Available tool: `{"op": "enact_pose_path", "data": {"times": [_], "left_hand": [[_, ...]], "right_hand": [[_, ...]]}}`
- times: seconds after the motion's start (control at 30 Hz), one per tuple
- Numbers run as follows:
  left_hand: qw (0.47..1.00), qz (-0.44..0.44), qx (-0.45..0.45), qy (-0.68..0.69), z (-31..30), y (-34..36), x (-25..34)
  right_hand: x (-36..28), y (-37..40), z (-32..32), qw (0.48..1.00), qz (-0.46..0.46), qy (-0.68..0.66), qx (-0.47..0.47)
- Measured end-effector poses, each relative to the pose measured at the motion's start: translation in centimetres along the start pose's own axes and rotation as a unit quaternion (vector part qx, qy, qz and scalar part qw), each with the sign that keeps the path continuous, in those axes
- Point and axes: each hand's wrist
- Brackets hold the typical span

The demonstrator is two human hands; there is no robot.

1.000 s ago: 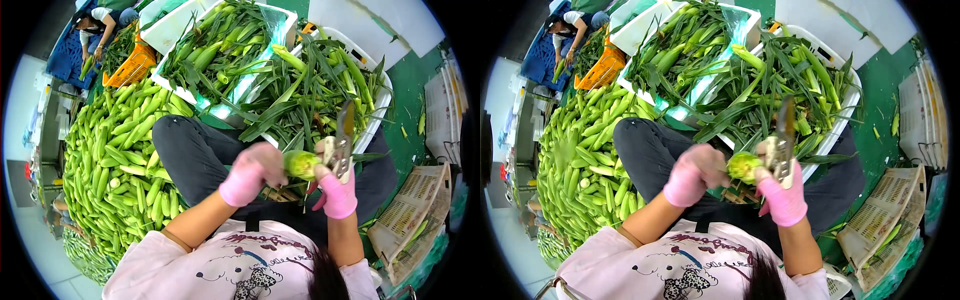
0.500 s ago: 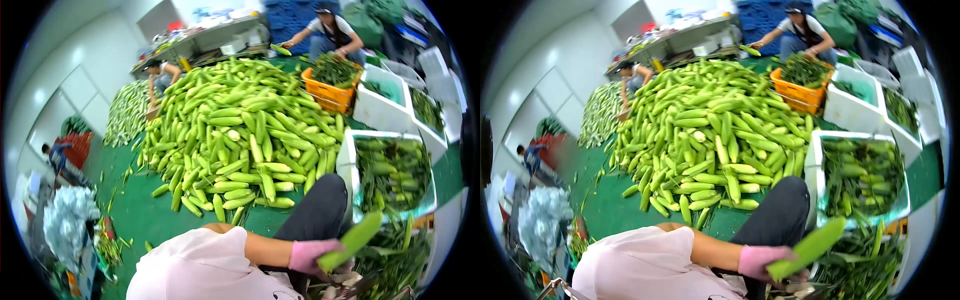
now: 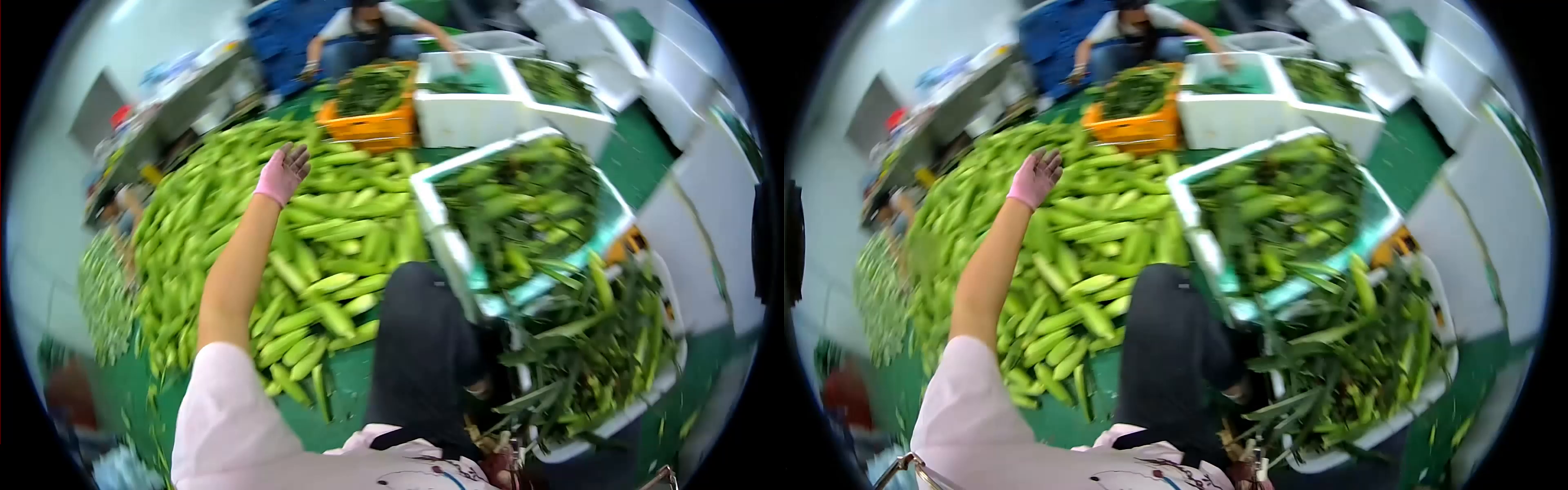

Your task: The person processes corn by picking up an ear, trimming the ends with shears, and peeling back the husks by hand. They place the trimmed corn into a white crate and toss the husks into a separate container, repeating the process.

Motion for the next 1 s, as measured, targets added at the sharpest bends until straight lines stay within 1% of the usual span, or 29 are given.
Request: {"op": "enact_pose_path", "data": {"times": [0.03,0.07,0.1,0.13,0.17,0.2,0.23,0.27,0.3,0.37,0.43,0.47,0.5,0.53,0.57,0.63,0.67,0.7,0.73,0.77,0.8,0.83,0.9,0.93,0.97,1.0], "left_hand": [[0.997,-0.009,-0.051,-0.055,3.3,-0.8,-3.3],[0.974,-0.053,-0.197,-0.099,6.1,-1.7,-7.4],[0.961,-0.073,-0.204,-0.170,11.7,0.2,-11.5],[0.926,-0.064,-0.251,-0.273,16.5,2.8,-15.4],[0.896,-0.053,-0.268,-0.350,19.9,4.3,-19.1],[0.808,0.034,-0.285,-0.515,22.5,3.9,-23.4],[0.728,0.146,-0.299,-0.599,24.2,2.6,-28.3],[0.653,0.192,-0.285,-0.675,25.3,1.2,-33.1],[0.571,0.125,-0.249,-0.772,25.8,0.1,-37.6],[0.427,0.215,-0.148,-0.866,27.7,5.7,-38.7],[0.414,0.214,-0.105,-0.878,27.0,2.6,-41.1],[0.430,0.141,-0.111,-0.885,26.9,1.4,-40.5],[0.427,0.106,-0.123,-0.890,27.3,2.4,-38.5],[0.419,0.081,-0.215,-0.879,25.9,-1.6,-39.1],[0.412,0.084,-0.272,-0.865,25.1,-3.4,-39.2],[0.506,0.008,-0.308,-0.805,25.6,-2.1,-37.0],[0.637,-0.056,-0.326,-0.696,25.8,-0.3,-35.6],[0.745,-0.119,-0.333,-0.567,26.4,1.8,-33.5],[0.808,-0.209,-0.375,-0.403,27.3,4.2,-31.6],[0.810,-0.196,-0.416,-0.364,28.1,5.3,-29.8],[0.793,-0.189,-0.447,-0.369,29.2,7.9,-27.6],[0.809,-0.181,-0.482,-0.283,30.7,13.1,-26.1],[0.798,-0.193,-0.537,-0.193,33.3,20.1,-24.7],[0.801,-0.207,-0.531,-0.185,33.9,22.5,-25.4],[0.801,-0.224,-0.527,-0.178,34.4,25.4,-26.2],[0.806,-0.172,-0.524,-0.215,34.9,28.8,-26.8]], "right_hand": [[0.5,0.2,-0.8,1.000,0.004,-0.018,0.002],[1.1,0.7,-1.3,0.999,0.003,-0.037,0.009],[1.7,0.9,-1.9,0.998,0.007,-0.054,0.013],[1.9,0.9,-2.4,0.997,0.010,-0.069,0.014],[2.2,1.0,-3.0,0.996,0.011,-0.083,0.019],[2.6,1.2,-3.4,0.994,0.013,-0.102,0.023],[2.8,1.3,-3.9,0.992,0.013,-0.119,0.026],[3.1,1.3,-4.5,0.990,0.012,-0.136,0.026],[3.4,1.4,-5.0,0.987,0.010,-0.155,0.027],[4.0,1.7,-5.7,0.981,0.005,-0.193,0.023],[4.5,1.8,-6.1,0.974,-0.002,-0.225,0.014],[4.8,1.9,-6.4,0.969,-0.011,-0.246,0.001],[5.0,2.0,-6.5,0.964,-0.022,-0.264,-0.011],[5.3,2.1,-6.7,0.958,-0.034,-0.283,-0.025],[5.2,2.1,-6.9,0.952,-0.051,-0.299,-0.042],[4.8,2.1,-7.7,0.939,-0.093,-0.322,-0.073],[4.3,2.6,-8.0,0.935,-0.125,-0.321,-0.081],[3.5,3.0,-8.1,0.929,-0.166,-0.320,-0.088],[1.5,5.0,-7.6,0.929,-0.219,-0.294,-0.057],[-1.4,7.0,-7.2,0.935,-0.221,-0.276,-0.023],[-1.6,6.7,-7.8,0.942,-0.219,-0.255,0.000],[-1.8,6.6,-8.4,0.947,-0.218,-0.233,0.025],[-4.7,6.4,-9.2,0.944,-0.285,-0.158,0.051],[-6.6,6.4,-9.8,0.940,-0.324,-0.086,0.064],[-8.1,6.3,-10.3,0.936,-0.337,-0.033,0.100],[-10.4,6.8,-10.7,0.905,-0.396,0.067,0.139]]}}
Point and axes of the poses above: each hand's wrist, its own y-axis away from the middle knuckle, its own z-axis out of the palm, x = y × z, and after that the axes turned 4 degrees about x, right-handed
